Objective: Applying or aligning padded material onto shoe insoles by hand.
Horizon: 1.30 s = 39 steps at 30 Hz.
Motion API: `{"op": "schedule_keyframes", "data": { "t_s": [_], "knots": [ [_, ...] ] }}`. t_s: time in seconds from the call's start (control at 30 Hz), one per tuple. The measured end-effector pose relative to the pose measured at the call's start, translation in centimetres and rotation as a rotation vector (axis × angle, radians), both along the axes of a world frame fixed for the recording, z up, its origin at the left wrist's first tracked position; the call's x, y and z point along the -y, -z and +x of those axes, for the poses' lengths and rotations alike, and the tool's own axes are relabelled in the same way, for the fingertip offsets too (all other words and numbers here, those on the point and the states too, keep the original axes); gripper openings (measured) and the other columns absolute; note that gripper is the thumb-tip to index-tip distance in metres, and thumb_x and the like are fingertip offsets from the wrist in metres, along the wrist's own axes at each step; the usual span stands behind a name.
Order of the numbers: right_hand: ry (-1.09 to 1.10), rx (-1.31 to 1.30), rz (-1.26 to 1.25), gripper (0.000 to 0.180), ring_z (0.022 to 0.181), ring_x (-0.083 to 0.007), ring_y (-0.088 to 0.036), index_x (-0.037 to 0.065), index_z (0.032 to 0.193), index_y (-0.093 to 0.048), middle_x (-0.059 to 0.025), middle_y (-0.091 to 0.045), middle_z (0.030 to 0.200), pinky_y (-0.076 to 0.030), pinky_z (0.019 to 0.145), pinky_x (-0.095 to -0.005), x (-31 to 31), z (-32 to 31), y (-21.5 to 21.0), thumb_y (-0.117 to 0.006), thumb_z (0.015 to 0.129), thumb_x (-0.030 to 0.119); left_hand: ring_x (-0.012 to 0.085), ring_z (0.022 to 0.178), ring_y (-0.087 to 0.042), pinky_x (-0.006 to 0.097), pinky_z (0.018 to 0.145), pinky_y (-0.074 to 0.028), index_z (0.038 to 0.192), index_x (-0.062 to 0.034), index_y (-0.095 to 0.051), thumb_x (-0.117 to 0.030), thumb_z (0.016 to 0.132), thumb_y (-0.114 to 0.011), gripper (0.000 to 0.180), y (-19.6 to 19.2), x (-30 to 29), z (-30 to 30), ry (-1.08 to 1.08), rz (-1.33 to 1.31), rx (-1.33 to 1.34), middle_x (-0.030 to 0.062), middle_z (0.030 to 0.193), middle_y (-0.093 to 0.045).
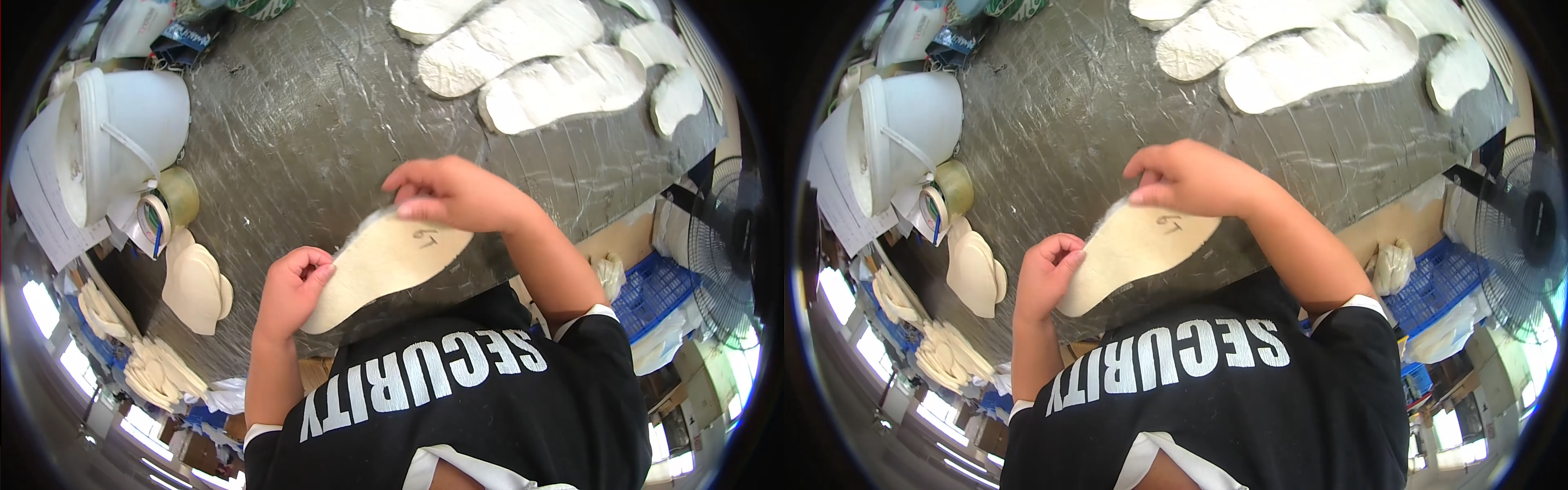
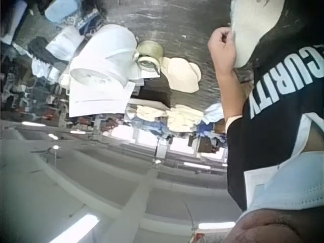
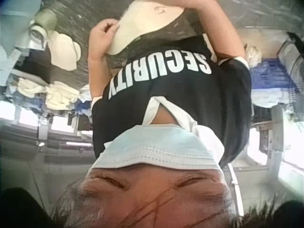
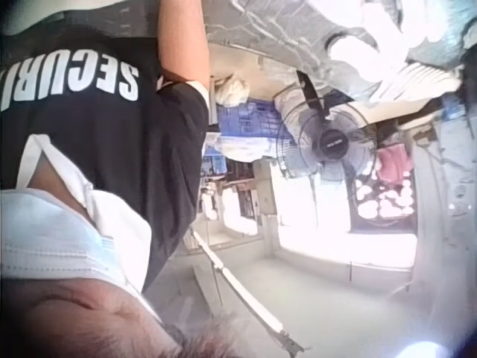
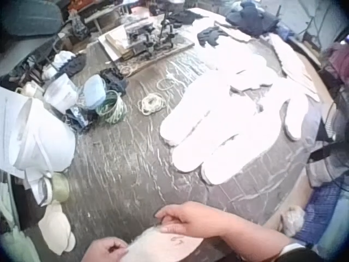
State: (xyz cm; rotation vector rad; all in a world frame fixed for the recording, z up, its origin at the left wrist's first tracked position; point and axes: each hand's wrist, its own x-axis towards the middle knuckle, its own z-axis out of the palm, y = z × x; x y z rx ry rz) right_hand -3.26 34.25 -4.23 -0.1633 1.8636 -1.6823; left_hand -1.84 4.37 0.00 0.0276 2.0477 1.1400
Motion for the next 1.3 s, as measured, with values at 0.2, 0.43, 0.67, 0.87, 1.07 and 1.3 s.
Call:
{"op": "schedule_keyframes", "data": {
  "t_s": [0.2, 0.43, 0.67, 0.87, 1.07, 1.3],
  "knots": [
    [0.830, 0.092, -0.073, 0.013, 0.092, -0.0105, -0.061, 0.001, 0.106, -0.060, -0.0054, -0.066, 0.098, -0.049, 0.082, -0.0258, -0.2, 7.0, 0.0, -0.058, 0.096, 0.009, 0.0108, 0.071, -0.063, 0.025, 0.068, -0.052, 0.095, 0.0037, -0.064, -0.008, 0.092, -0.062, 0.013, 0.9, 2.1, -0.2, -0.442, 0.203, 0.610, 0.0071, 0.084, -0.068],
    [0.756, 0.415, -0.479, 0.012, 0.098, -0.0119, -0.062, 0.002, 0.106, -0.057, -0.0049, -0.064, 0.104, -0.050, 0.088, -0.0281, 5.8, 14.5, 0.6, -0.058, 0.095, 0.004, 0.0169, 0.074, -0.067, 0.030, 0.070, -0.057, 0.097, 0.0041, -0.062, -0.010, 0.095, -0.058, 0.015, 1.8, 2.3, 0.6, -0.480, 0.379, 0.878, 0.0112, 0.087, -0.069],
    [0.798, 0.252, -0.733, 0.023, 0.106, -0.0126, -0.058, 0.002, 0.115, -0.049, -0.0048, -0.059, 0.111, -0.046, 0.095, -0.0295, 9.3, 15.0, 0.6, -0.057, 0.094, 0.000, 0.0148, 0.071, -0.065, 0.028, 0.067, -0.055, 0.094, 0.0023, -0.061, -0.009, 0.095, -0.059, 0.012, 1.5, 1.2, 2.2, -0.458, 0.262, 0.623, 0.0094, 0.085, -0.068],
    [0.853, 0.138, -0.587, 0.017, 0.100, -0.0128, -0.060, 0.001, 0.110, -0.050, -0.0059, -0.060, 0.104, -0.048, 0.088, -0.0291, 9.1, 15.4, 0.9, -0.056, 0.094, 0.003, 0.0142, 0.069, -0.064, 0.028, 0.066, -0.055, 0.093, 0.0020, -0.060, -0.008, 0.094, -0.061, 0.011, 1.5, 0.8, 2.9, -0.402, 0.218, 0.497, 0.0088, 0.084, -0.067],
    [0.886, 0.192, -0.663, 0.015, 0.091, -0.0133, -0.060, 0.001, 0.110, -0.051, -0.0059, -0.061, 0.099, -0.051, 0.084, -0.0299, 8.6, 15.2, 1.4, -0.049, 0.098, 0.010, 0.0139, 0.068, -0.064, 0.027, 0.064, -0.055, 0.093, 0.0027, -0.060, -0.009, 0.093, -0.062, 0.011, 1.0, 0.2, 3.3, -0.379, 0.206, 0.482, 0.0092, 0.083, -0.067],
    [0.876, 0.312, -0.899, 0.019, 0.099, -0.0171, -0.060, 0.004, 0.117, -0.046, -0.0074, -0.055, 0.111, -0.052, 0.086, -0.0340, 8.9, 15.1, 0.8, -0.047, 0.099, 0.009, 0.0137, 0.066, -0.064, 0.026, 0.063, -0.054, 0.092, 0.0033, -0.060, -0.009, 0.093, -0.062, 0.013, 0.5, -0.8, 3.9, -0.375, 0.164, 0.414, 0.0086, 0.082, -0.067]
  ]
}}
